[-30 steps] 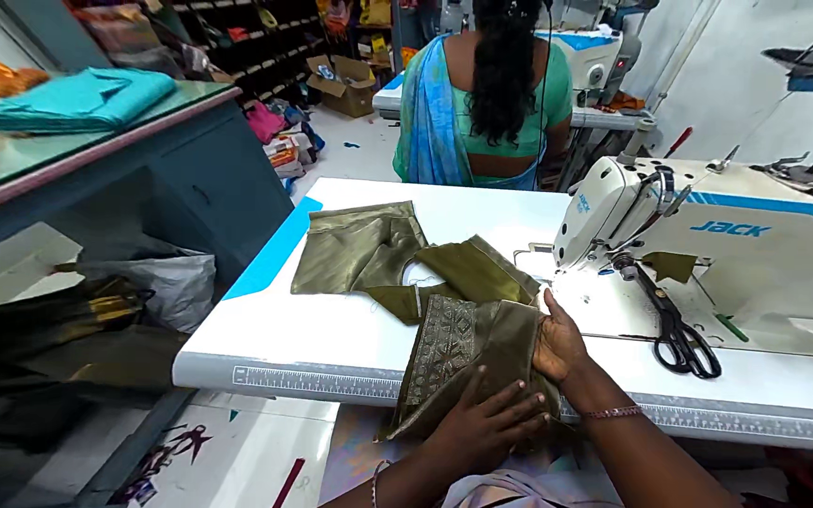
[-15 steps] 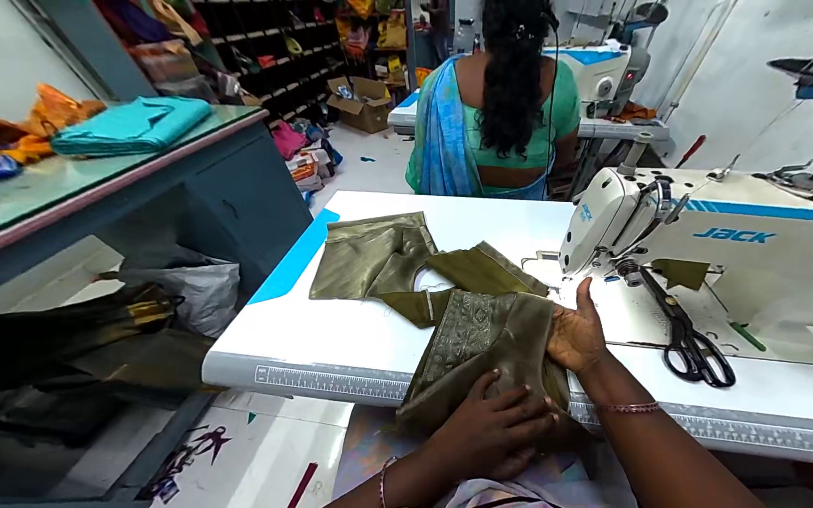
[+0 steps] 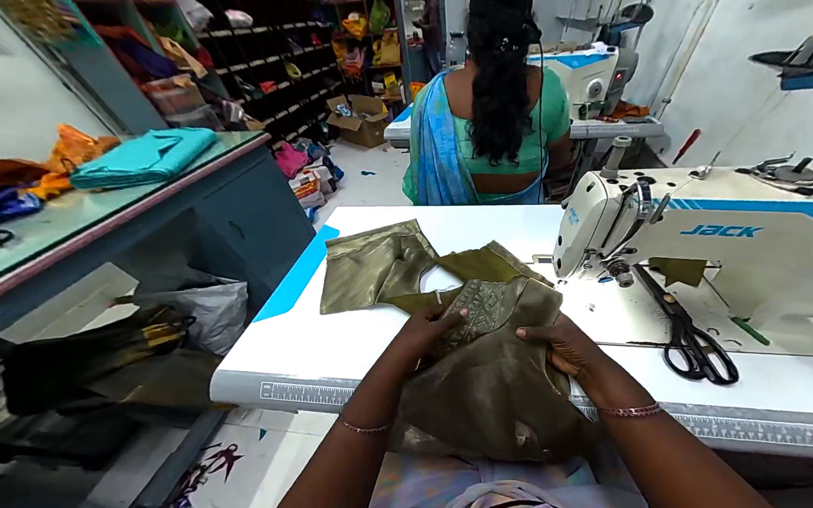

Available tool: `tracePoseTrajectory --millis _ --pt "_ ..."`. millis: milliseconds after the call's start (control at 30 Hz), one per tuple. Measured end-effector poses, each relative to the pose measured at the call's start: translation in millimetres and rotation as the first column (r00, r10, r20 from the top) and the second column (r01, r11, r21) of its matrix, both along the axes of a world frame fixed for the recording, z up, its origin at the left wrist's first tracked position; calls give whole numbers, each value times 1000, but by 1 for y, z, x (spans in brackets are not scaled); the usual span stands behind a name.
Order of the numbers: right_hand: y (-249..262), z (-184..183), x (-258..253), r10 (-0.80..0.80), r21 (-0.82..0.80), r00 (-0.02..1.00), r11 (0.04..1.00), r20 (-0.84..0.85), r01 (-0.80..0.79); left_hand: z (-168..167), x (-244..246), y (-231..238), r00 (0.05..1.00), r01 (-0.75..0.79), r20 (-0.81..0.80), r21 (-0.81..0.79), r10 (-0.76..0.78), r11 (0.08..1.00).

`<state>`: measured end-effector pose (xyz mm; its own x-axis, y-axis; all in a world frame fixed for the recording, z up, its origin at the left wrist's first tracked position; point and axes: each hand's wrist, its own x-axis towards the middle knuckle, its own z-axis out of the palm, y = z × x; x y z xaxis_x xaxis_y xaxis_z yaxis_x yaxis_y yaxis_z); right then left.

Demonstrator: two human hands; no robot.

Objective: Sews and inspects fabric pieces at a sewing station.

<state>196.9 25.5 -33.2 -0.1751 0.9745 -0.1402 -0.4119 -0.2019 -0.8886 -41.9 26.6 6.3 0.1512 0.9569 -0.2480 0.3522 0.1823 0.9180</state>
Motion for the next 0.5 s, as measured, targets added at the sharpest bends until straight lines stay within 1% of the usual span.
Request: tracePoseTrajectory --millis 100,200,267,333,367,433,500 --pt "-2 1 3 77 -13 997 997 16 -77 4 6 5 989 2 150 -74 9 997" --pt "-5 3 6 132 6 991 991 31 -132 13 7 8 986 -1 167 -152 27 988" --pt "-3 -1 10 183 49 983 982 7 -183 17 2 12 984 48 177 -188 -14 981" --pt "0 -5 13 241 94 970 966 -9 -239 17 -2 16 971 83 234 -158 -45 984" --pt "1 -7 14 263 113 965 959 -16 -260 16 -3 16 956 88 291 -118 -50 989" --pt "0 -6 13 274 149 962 952 -13 -269 13 -4 15 904 75 426 -59 -43 995" --pt "-5 0 11 257 173 966 950 39 -260 12 -8 9 853 84 520 -60 -40 995"
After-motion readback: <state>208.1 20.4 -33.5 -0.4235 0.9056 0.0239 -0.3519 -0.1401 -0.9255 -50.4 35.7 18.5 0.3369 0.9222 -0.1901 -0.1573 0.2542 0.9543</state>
